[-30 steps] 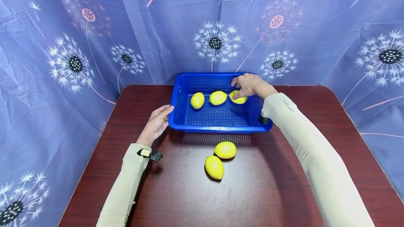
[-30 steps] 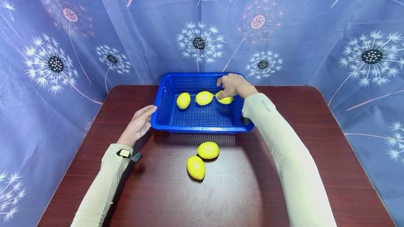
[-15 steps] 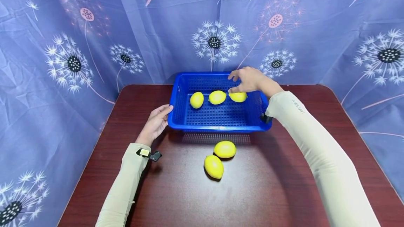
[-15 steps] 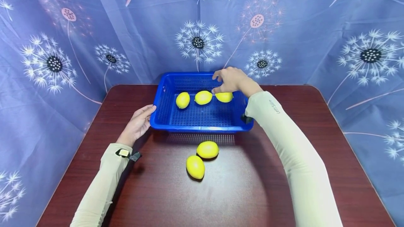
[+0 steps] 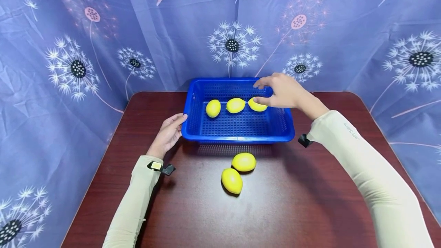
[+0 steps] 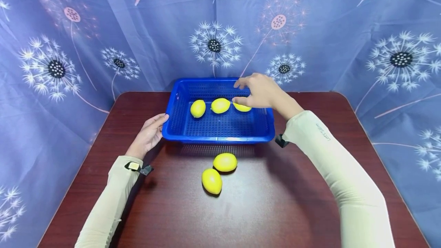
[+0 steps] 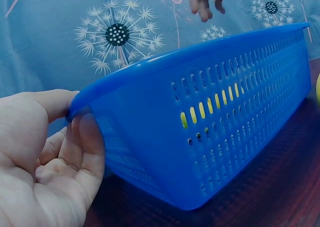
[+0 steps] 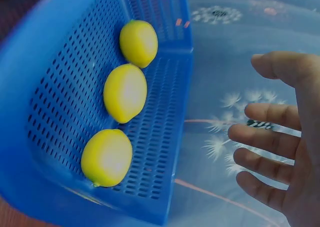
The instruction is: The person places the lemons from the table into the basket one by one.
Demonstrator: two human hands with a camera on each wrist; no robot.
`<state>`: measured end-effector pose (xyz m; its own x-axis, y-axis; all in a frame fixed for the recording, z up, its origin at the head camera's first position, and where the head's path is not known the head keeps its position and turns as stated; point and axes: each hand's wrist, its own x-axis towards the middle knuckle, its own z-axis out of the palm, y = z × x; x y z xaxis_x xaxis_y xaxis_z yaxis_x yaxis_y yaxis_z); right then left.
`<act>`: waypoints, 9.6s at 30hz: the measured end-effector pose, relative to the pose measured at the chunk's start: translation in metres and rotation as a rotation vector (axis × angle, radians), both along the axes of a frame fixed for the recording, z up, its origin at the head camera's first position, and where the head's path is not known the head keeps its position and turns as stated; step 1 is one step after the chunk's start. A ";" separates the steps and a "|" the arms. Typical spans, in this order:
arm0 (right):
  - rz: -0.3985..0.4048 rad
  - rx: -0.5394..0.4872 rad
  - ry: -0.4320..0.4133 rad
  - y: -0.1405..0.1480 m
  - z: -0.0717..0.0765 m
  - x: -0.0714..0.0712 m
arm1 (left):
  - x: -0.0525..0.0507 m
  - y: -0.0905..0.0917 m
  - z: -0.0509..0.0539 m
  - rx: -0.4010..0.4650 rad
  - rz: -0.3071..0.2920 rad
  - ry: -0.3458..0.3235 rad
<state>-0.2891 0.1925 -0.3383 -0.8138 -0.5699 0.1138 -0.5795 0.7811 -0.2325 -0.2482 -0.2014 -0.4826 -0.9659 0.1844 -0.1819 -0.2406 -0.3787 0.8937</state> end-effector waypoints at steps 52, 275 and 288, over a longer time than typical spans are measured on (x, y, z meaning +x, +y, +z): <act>0.256 -0.221 0.075 -0.025 -0.068 0.167 | 0.002 0.000 0.002 0.022 0.013 -0.016; 0.380 0.245 -0.585 -0.095 -0.070 -0.064 | 0.002 0.001 -0.003 -0.016 0.007 0.008; 0.363 0.167 -0.553 -0.091 -0.060 -0.061 | 0.001 0.000 -0.005 -0.018 -0.002 0.016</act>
